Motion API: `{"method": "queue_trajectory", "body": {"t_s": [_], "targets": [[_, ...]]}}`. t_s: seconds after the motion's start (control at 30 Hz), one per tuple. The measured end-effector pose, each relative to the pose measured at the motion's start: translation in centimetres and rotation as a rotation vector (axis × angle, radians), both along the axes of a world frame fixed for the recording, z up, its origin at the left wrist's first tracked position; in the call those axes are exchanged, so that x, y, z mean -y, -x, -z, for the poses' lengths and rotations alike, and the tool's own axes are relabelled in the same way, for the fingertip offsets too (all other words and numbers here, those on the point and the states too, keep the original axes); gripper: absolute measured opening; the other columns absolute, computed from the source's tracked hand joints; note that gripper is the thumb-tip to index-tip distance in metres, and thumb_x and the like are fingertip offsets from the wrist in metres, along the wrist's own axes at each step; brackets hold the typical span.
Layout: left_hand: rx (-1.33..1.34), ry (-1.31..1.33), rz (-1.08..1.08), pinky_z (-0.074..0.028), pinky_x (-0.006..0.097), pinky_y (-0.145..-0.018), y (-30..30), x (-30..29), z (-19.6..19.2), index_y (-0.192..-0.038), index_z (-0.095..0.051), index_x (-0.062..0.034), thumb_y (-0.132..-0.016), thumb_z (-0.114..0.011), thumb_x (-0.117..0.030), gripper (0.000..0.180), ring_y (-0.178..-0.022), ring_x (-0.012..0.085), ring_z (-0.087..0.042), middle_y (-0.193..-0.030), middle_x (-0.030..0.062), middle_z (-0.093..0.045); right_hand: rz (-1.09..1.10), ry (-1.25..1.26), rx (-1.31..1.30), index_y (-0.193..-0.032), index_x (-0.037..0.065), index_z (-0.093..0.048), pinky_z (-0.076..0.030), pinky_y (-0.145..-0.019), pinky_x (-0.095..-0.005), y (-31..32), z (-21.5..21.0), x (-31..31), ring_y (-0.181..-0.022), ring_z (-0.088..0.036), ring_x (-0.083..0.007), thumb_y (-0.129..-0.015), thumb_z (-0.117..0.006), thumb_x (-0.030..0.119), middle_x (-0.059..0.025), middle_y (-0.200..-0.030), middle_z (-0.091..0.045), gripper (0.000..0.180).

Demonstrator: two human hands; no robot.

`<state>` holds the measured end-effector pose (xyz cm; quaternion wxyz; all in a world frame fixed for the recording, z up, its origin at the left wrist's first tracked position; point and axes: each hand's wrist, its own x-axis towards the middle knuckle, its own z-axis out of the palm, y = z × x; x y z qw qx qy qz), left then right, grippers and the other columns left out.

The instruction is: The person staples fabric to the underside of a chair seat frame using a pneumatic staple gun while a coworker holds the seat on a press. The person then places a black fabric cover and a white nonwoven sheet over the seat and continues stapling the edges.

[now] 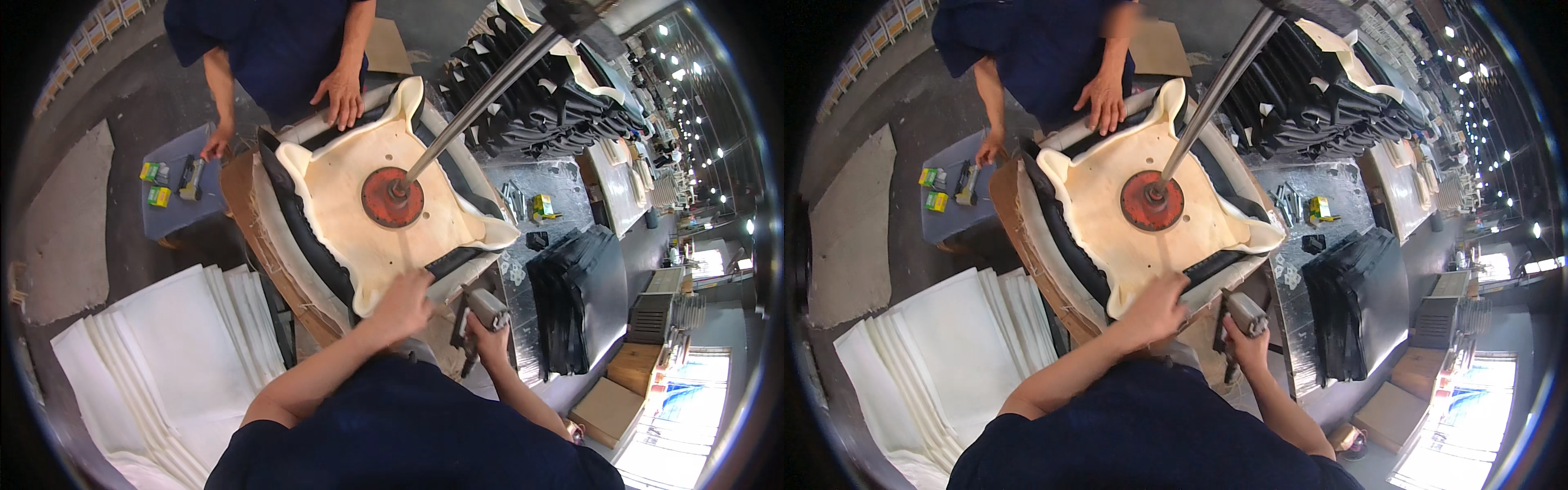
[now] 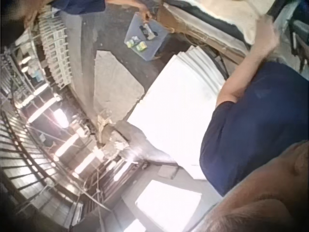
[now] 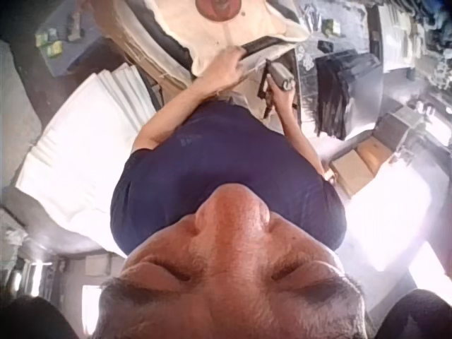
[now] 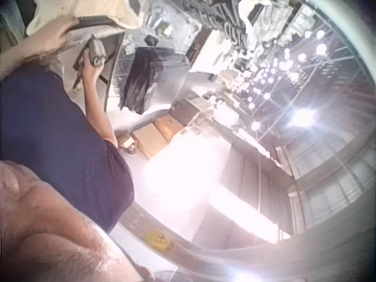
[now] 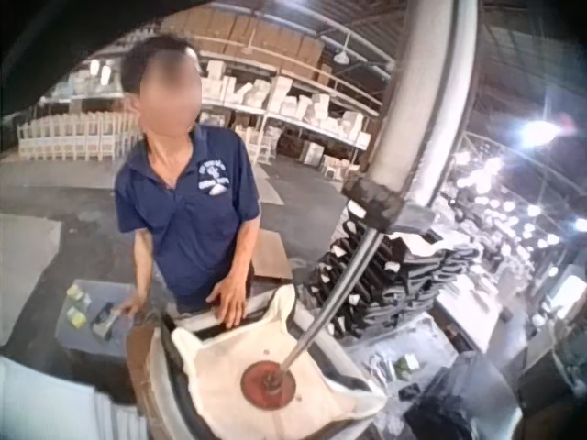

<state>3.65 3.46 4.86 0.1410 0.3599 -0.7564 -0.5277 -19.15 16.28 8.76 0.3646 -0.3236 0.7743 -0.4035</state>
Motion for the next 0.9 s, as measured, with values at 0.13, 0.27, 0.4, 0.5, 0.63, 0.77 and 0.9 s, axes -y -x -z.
{"method": "queue_trajectory", "body": {"t_s": [0.13, 0.27, 0.4, 0.5, 0.63, 0.77, 0.9], "targets": [[0.055, 0.299, 0.019, -0.033, 0.056, -0.133, 2.2, -4.7, 0.9, -0.164, -0.044, 0.0034, -0.097, -0.075, -0.021, 0.079, -0.161, 0.0486, -0.038, -0.175, 0.0297, -0.036, 0.149, -0.017, 0.089, -0.117, 0.000, -0.075, -0.054, -0.060, -0.0318, 2.0, 1.6, -4.0, -0.067, -0.069, -0.0147, -0.093, -0.093, 0.020, -0.0040, -0.092, -0.074, 0.035], [0.300, 0.627, 0.043, -0.027, 0.054, -0.137, 1.5, -5.5, 4.6, -0.172, -0.034, -0.0013, -0.097, -0.075, -0.020, 0.088, -0.167, 0.0443, -0.031, -0.179, 0.0256, -0.032, 0.120, -0.111, 0.062, -0.118, 0.001, -0.076, -0.055, -0.060, -0.0325, 4.0, 3.2, -5.7, -0.069, -0.069, -0.0143, -0.092, -0.093, 0.018, -0.0030, -0.090, -0.075, 0.036], [0.346, 0.567, -0.030, -0.024, 0.053, -0.138, 0.7, -6.0, 4.2, -0.171, -0.038, -0.0021, -0.099, -0.068, -0.020, 0.080, -0.168, 0.0398, -0.031, -0.180, 0.0231, -0.032, 0.110, -0.239, 0.100, -0.116, 0.001, -0.075, -0.056, -0.059, -0.0347, 7.5, 6.0, -6.4, -0.069, -0.070, -0.0167, -0.091, -0.095, 0.019, -0.0049, -0.090, -0.076, 0.037], [0.378, 0.500, -0.092, -0.019, 0.051, -0.139, 1.0, -6.9, 3.3, -0.170, -0.042, -0.0020, -0.103, -0.055, -0.016, 0.069, -0.170, 0.0361, -0.029, -0.182, 0.0204, -0.033, 0.099, -0.318, 0.089, -0.116, 0.002, -0.076, -0.056, -0.059, -0.0359, 11.7, 9.3, -6.6, -0.070, -0.071, -0.0176, -0.088, -0.096, 0.019, -0.0073, -0.092, -0.078, 0.038], [0.600, 0.671, -0.158, -0.027, 0.056, -0.136, 1.3, -7.5, 2.7, -0.166, -0.048, -0.0038, -0.100, -0.069, -0.024, 0.073, -0.166, 0.0382, -0.038, -0.179, 0.0194, -0.037, 0.067, -0.392, 0.049, -0.114, 0.004, -0.078, -0.057, -0.060, -0.0408, 17.5, 12.6, -5.8, -0.068, -0.072, -0.0211, -0.084, -0.099, 0.022, -0.0081, -0.090, -0.078, 0.041], [0.467, 0.667, -0.178, -0.030, 0.059, -0.135, 1.1, -7.2, 1.7, -0.162, -0.054, -0.0098, -0.091, -0.072, -0.017, 0.074, -0.164, 0.0389, -0.040, -0.177, 0.0164, -0.042, 0.089, -0.388, -0.080, -0.110, 0.002, -0.077, -0.058, -0.062, -0.0436, 24.1, 14.2, -7.4, -0.066, -0.072, -0.0240, -0.082, -0.098, 0.026, -0.0112, -0.084, -0.076, 0.042], [0.514, 0.621, -0.146, -0.029, 0.059, -0.136, -0.2, -7.7, 0.0, -0.161, -0.057, -0.0147, -0.086, -0.073, -0.018, 0.077, -0.162, 0.0408, -0.042, -0.175, 0.0137, -0.045, -0.006, -0.696, -0.164, -0.107, 0.000, -0.075, -0.058, -0.062, -0.0450, 24.0, 10.3, -6.9, -0.066, -0.072, -0.0248, -0.084, -0.096, 0.026, -0.0134, -0.082, -0.076, 0.040]]}}
